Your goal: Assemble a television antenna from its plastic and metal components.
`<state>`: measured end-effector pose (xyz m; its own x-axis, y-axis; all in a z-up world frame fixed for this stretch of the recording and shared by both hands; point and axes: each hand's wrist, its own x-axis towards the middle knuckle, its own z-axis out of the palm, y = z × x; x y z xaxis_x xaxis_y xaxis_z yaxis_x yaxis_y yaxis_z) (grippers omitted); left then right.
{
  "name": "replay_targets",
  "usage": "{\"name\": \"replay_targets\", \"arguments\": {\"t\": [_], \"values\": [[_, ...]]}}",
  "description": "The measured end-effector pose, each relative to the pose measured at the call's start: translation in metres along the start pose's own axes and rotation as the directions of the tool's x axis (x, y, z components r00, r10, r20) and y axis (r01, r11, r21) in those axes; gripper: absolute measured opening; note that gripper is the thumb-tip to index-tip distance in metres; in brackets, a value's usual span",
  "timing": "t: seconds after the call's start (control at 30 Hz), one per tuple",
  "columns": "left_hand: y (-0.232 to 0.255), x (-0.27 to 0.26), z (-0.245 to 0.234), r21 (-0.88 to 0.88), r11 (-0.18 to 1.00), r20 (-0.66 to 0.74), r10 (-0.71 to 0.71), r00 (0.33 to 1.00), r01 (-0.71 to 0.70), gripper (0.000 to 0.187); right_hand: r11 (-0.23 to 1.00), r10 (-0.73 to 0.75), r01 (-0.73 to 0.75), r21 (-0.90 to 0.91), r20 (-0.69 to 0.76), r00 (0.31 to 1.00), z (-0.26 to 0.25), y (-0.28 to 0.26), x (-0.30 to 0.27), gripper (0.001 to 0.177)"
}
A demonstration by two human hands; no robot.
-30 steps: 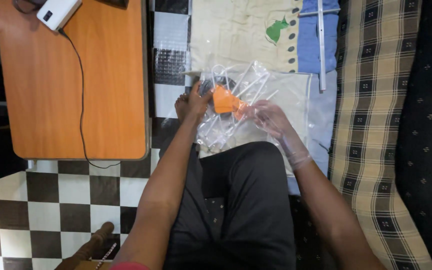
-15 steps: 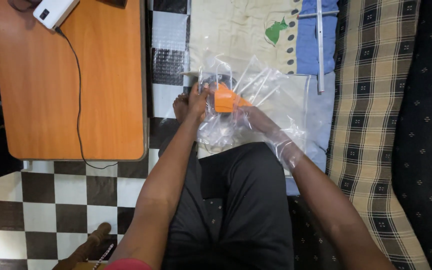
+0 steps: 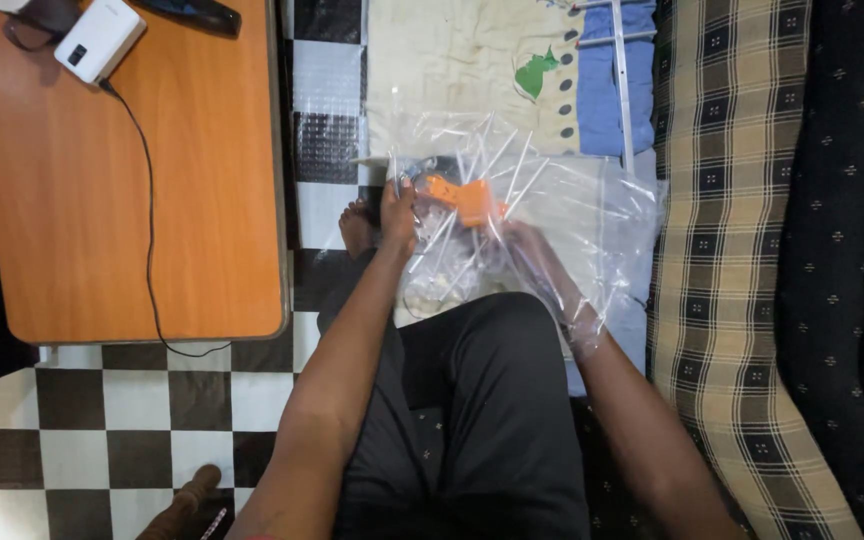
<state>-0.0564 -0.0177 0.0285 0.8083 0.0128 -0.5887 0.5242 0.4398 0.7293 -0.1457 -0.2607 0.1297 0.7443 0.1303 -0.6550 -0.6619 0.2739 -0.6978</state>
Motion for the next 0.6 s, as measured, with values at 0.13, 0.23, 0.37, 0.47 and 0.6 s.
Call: {"name": "replay_targets", "arguments": {"t": [0.13, 0.23, 0.37, 0.47, 0.6], "values": [[-0.032, 0.017, -0.013, 0.002, 0.985, 0.037, 0.172, 0.984, -0.172, 0.022, 0.991, -0.132, 0.134, 0.0, -0.177, 0.975, -0.052, 0.01, -0.018, 0.018], [-0.031, 0.026, -0.017, -0.038, 0.997, -0.039, 0.059, 0.997, -0.061, 0.022, 0.941, -0.294, 0.201, -0.274, -0.362, 0.885, -0.072, -0.03, -0.052, 0.016], [-0.049, 0.044, -0.071, 0.612, 0.778, -0.081, 0.238, 0.968, -0.14, 0.027, 0.96, -0.229, 0.072, -0.271, -0.611, 0.758, -0.11, -0.069, -0.113, 0.012], [-0.051, 0.049, -0.063, 0.754, 0.64, -0.077, 0.307, 0.949, -0.146, 0.035, 0.878, -0.367, -0.052, -0.476, -0.738, 0.567, -0.132, -0.095, -0.162, 0.014], [-0.04, 0.043, -0.046, 0.61, 0.789, -0.145, 0.208, 0.967, -0.078, 0.044, 0.892, -0.427, -0.083, -0.444, -0.889, 0.164, -0.154, -0.123, -0.184, 0.015]]}}
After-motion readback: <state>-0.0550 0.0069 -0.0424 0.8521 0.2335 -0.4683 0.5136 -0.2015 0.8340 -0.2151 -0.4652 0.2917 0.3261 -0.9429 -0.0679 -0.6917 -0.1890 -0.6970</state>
